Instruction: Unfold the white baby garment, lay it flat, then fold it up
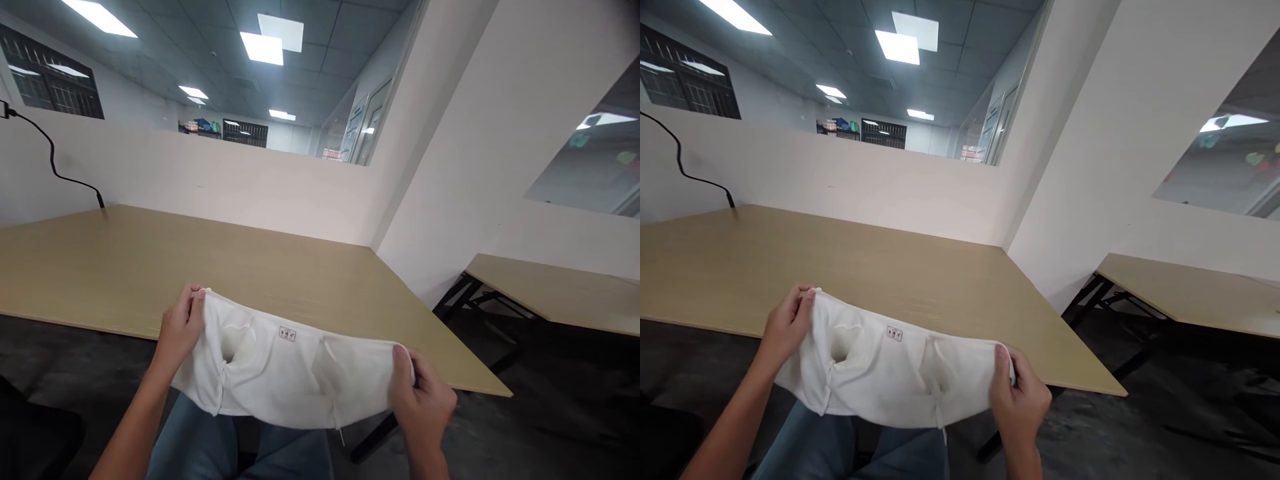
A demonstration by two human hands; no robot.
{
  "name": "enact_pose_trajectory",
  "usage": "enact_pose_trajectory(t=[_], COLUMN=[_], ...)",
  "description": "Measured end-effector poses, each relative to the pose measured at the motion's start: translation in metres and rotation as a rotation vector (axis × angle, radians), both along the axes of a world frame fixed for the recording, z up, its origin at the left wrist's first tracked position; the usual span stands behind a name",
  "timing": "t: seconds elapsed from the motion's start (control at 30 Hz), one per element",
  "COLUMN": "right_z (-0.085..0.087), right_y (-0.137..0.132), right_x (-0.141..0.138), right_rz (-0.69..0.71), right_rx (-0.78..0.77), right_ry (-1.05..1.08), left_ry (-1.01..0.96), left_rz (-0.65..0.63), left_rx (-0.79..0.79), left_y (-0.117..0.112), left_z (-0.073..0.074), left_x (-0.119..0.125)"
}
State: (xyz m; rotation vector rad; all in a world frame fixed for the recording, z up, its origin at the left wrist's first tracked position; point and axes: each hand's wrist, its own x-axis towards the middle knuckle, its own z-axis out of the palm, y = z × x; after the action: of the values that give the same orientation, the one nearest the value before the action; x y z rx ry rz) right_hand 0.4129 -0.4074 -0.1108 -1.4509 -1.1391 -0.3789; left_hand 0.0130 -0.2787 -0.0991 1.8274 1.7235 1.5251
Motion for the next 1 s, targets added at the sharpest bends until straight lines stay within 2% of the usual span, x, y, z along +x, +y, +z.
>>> enact_pose_trajectory(t=[0.13, 0.3, 0.4, 0.53, 0.67, 0.73, 0.8, 0.87, 0.93, 1.0], right_z=[-0.006, -0.025, -0.041, -0.055, -0.060, -0.061, -0.061, -0.059, -0.056, -0.052], right_y=[0.057, 0.164, 0.219, 0.266, 0.294, 0.300, 0.300, 0.295, 0.288, 0.284], right_x=[0.016, 0.040, 0.049, 0.058, 0.067, 0.074, 0.083, 0.091, 0.098, 0.101], right_rz=[0.139, 0.204, 0.175, 0.140, 0.113, 0.136, 0.237, 0.399, 0.551, 0.631], right_rx=[-0.119, -0.305, -0.513, -0.563, -0.567, -0.580, -0.594, -0.620, -0.655, -0.662], right_ry=[-0.036, -0.095, -0.130, -0.113, -0.088, -0.070, -0.044, -0.018, 0.001, 0.028], left_ry=[0.282, 0.585, 0.657, 0.672, 0.694, 0.682, 0.645, 0.561, 0.405, 0.210], left_rz=[-0.021, 0.002, 0.023, 0.068, 0.112, 0.078, -0.035, -0.228, -0.434, -0.566], left_rx=[-0.069, -0.232, -0.283, -0.312, -0.344, -0.371, -0.363, -0.320, -0.299, -0.307], left_y=[0.052, 0.131, 0.170, 0.210, 0.239, 0.248, 0.250, 0.246, 0.236, 0.223], left_z=[-0.009, -0.011, -0.016, -0.031, -0.045, -0.048, -0.049, -0.046, -0.036, -0.019], left_x=[-0.004, 0.016, 0.031, 0.042, 0.045, 0.042, 0.036, 0.030, 0.027, 0.031])
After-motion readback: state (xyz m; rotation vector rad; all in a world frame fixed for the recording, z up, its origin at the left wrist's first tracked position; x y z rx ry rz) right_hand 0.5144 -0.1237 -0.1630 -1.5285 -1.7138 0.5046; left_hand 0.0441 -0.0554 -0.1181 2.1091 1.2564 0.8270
